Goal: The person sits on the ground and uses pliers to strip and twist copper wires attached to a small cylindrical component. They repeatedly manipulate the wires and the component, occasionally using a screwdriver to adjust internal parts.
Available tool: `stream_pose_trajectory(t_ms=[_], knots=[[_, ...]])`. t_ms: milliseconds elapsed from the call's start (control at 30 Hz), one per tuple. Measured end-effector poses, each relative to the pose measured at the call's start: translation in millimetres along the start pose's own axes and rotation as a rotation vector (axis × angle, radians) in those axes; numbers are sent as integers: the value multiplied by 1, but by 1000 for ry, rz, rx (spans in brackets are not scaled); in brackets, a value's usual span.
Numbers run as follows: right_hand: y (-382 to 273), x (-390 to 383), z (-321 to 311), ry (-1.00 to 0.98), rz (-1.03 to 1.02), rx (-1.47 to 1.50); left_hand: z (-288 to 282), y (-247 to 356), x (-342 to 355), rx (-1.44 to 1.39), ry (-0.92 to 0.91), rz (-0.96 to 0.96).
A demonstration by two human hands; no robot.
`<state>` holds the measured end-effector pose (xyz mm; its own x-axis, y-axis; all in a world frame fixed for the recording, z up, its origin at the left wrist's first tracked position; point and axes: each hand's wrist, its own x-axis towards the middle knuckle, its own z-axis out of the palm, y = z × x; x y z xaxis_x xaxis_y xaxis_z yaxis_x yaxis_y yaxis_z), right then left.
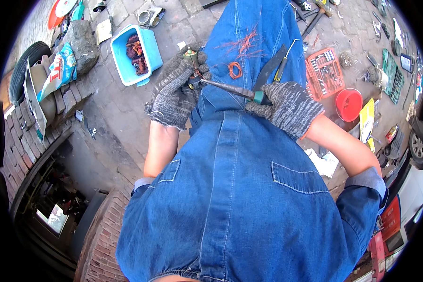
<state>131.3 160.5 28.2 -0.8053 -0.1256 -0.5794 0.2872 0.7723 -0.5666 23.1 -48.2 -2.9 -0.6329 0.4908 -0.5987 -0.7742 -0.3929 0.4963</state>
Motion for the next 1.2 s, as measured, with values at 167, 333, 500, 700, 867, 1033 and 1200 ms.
stream_pose_trajectory(t_ms=[167, 333, 500, 700, 867, 1033, 1200], knots=[[11, -21, 10, -57, -33, -28, -78, 37, 36, -165, 266, 359], [21, -25, 15, -2, 21, 58, -72, 58, 15, -52, -72, 178], [23, -22, 14, 40, -32, 75, -46, 21, 8, -9, -189, -11], [29, -16, -5, -243, 224, 521, -39, -2, 11, -120, -135, -75], [51, -3, -10, -397, 437, 963, -36, -3, 8, -82, -105, -93], [68, 0, -9, -444, 320, 852, -37, -3, 10, -72, -88, -95], [59, -6, -16, -525, 277, 1074, -29, -5, 12, -65, -116, -109]])
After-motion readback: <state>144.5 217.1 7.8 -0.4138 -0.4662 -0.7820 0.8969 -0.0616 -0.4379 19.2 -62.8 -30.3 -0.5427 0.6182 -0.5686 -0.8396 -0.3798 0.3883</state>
